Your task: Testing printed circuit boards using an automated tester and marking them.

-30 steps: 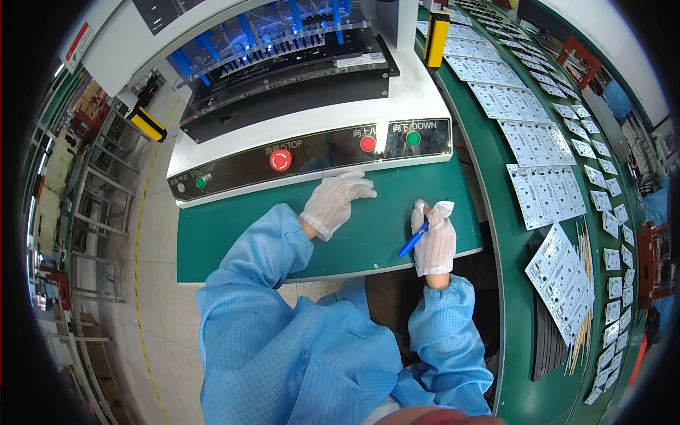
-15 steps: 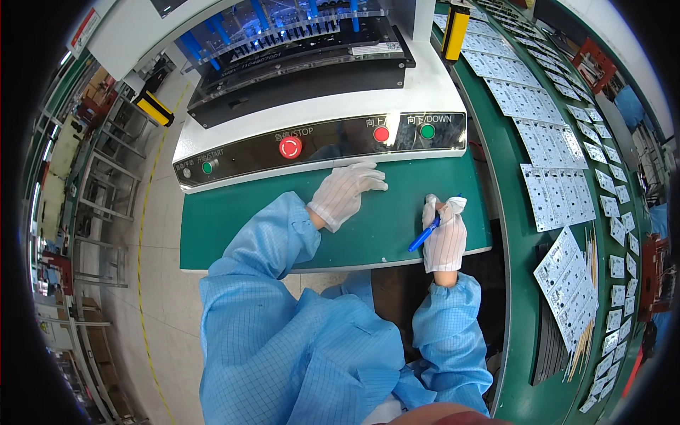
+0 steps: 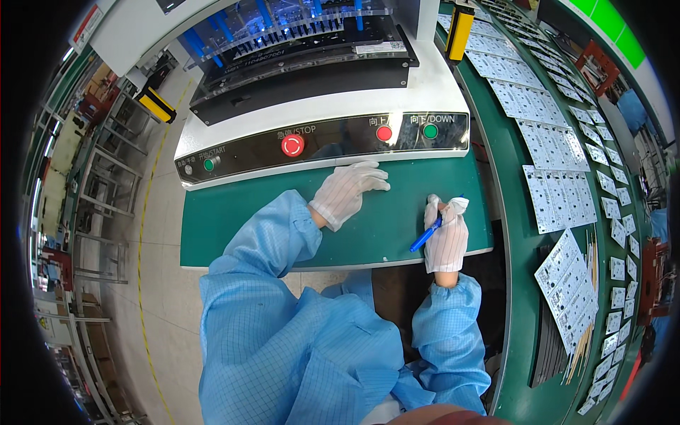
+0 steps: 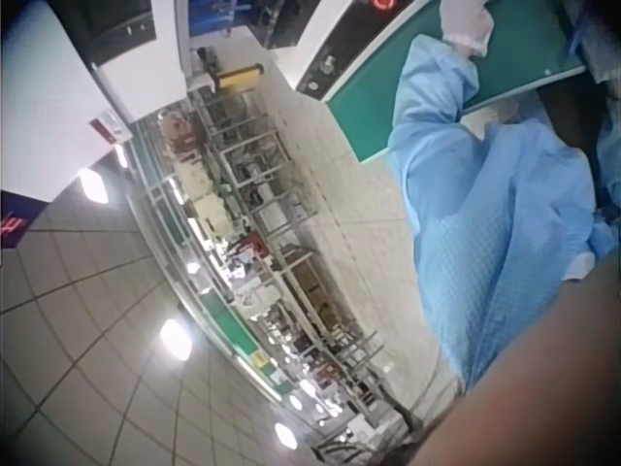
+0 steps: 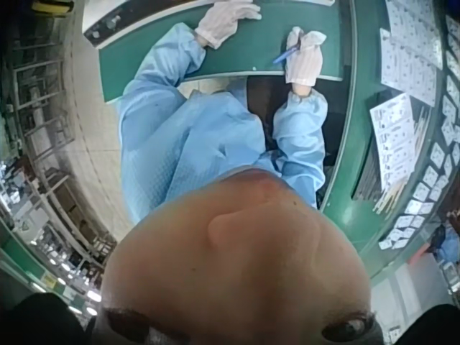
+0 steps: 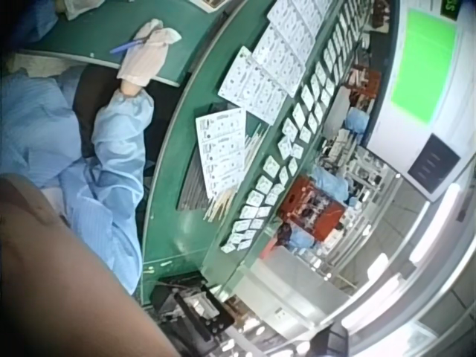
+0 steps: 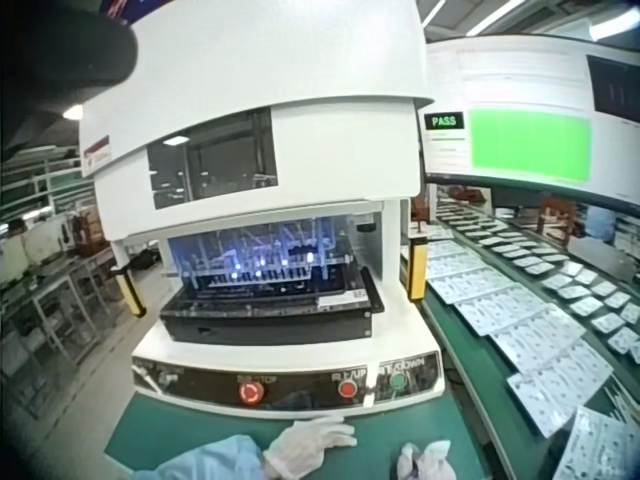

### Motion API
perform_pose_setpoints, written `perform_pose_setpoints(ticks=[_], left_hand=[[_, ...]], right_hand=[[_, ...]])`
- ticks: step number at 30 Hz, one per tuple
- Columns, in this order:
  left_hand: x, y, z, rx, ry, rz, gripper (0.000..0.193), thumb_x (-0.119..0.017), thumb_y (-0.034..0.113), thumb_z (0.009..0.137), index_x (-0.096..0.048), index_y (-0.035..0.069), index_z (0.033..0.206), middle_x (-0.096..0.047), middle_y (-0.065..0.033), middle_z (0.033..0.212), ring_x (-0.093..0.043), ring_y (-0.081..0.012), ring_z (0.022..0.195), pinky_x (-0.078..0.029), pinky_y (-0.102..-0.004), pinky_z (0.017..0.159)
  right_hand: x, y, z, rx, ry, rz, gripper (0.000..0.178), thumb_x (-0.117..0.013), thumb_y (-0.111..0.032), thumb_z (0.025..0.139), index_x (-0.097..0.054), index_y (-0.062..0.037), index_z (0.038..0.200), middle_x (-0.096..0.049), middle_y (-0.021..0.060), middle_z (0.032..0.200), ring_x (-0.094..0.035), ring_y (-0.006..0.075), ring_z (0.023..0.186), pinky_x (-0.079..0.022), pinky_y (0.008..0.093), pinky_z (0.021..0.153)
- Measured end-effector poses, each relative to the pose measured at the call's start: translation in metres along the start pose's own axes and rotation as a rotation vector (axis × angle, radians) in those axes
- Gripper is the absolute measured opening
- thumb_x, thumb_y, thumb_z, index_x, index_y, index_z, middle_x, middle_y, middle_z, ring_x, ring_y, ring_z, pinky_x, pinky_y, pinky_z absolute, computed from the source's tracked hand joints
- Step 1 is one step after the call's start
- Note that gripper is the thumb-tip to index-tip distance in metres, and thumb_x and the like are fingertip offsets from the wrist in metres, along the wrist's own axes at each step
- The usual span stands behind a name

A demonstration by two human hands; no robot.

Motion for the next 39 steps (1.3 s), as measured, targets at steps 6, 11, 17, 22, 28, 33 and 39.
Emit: perform_pose_setpoints(ticks=[6, 11, 17, 22, 28, 33, 39], left_hand=[[-0.004, 0.005, 0.008, -0.019, -0.037, -0.035, 0.045, -0.044, -0.011, 0.064, -0.063, 0.017, 0.094, -0.060, -0.0007, 0.109, -0.051, -0.0250, 0.110, -0.045, -0.0361, 0.086], [0.005, 0.000, 0.010, 0.054, 0.005, -0.154, 0.051, -0.039, -0.014, 0.058, -0.065, 0.010, 0.095, -0.058, -0.0105, 0.114, -0.049, -0.0290, 0.113, -0.037, -0.0385, 0.097], [0.005, 0.003, 0.014, 0.013, -0.017, -0.139, 0.049, -0.040, -0.015, 0.061, -0.064, 0.010, 0.095, -0.057, -0.0105, 0.114, -0.050, -0.0278, 0.113, -0.039, -0.0357, 0.096], [0.004, 0.010, 0.015, -0.011, -0.022, -0.136, 0.051, -0.037, -0.016, 0.060, -0.063, 0.009, 0.096, -0.056, -0.0115, 0.115, -0.049, -0.0279, 0.114, -0.038, -0.0354, 0.098], [0.079, 0.007, 0.015, -0.173, 0.270, -0.068, 0.042, -0.043, -0.013, 0.065, -0.062, 0.009, 0.096, -0.058, -0.0121, 0.111, -0.051, -0.0290, 0.111, -0.039, -0.0362, 0.097], [0.189, -0.023, 0.058, 0.033, 0.485, 0.351, 0.035, -0.047, -0.004, 0.075, -0.061, 0.009, 0.104, -0.060, -0.0096, 0.110, -0.053, -0.0302, 0.109, -0.042, -0.0366, 0.093], [0.217, -0.168, 0.108, 0.000, 0.071, 0.904, 0.044, -0.054, 0.019, 0.084, -0.043, 0.024, 0.127, -0.042, -0.0069, 0.132, -0.040, -0.0356, 0.120, -0.041, -0.0431, 0.094]], right_hand=[[0.008, 0.005, -0.002, -0.076, -0.009, 0.028, 0.009, -0.057, -0.011, 0.084, -0.059, -0.0035, 0.089, -0.058, 0.0194, 0.072, -0.058, 0.0356, 0.064, -0.045, 0.0401, 0.054], [0.057, 0.012, -0.006, -0.247, 0.014, 0.582, 0.021, -0.066, -0.005, 0.075, -0.053, -0.0017, 0.090, -0.062, 0.0149, 0.103, -0.059, 0.0302, 0.079, -0.048, 0.0348, 0.069], [0.260, 0.010, -0.013, -0.109, 0.206, -0.306, 0.040, -0.079, -0.022, 0.062, -0.054, -0.0058, 0.089, -0.059, 0.0104, 0.113, -0.049, 0.0384, 0.109, -0.041, 0.0444, 0.089], [0.295, 0.108, -0.056, -0.130, -0.193, -0.461, 0.053, -0.076, -0.005, 0.060, -0.048, -0.0067, 0.105, -0.045, 0.0176, 0.130, -0.039, 0.0339, 0.123, -0.037, 0.0386, 0.097], [0.278, 0.148, -0.089, -0.124, -0.232, -0.472, 0.049, -0.067, 0.005, 0.066, -0.052, -0.0075, 0.111, -0.048, 0.0117, 0.129, -0.048, 0.0264, 0.114, -0.045, 0.0317, 0.088], [0.289, 0.132, -0.087, -0.124, 0.001, -0.286, 0.047, -0.062, 0.013, 0.068, -0.055, -0.0061, 0.111, -0.052, 0.0088, 0.125, -0.046, 0.0248, 0.118, -0.042, 0.0330, 0.090], [0.313, 0.167, -0.104, -0.737, 0.465, 0.613, 0.044, -0.051, -0.027, 0.089, -0.051, 0.0062, 0.118, -0.045, 0.0072, 0.128, -0.042, 0.0154, 0.115, -0.032, 0.0239, 0.097]])
Point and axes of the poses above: each hand's wrist, its own z-axis towards the middle knuckle, its own x-axis out of the back of the hand, y = z × x, the point moved 10 cm from there along z, towards the middle knuckle
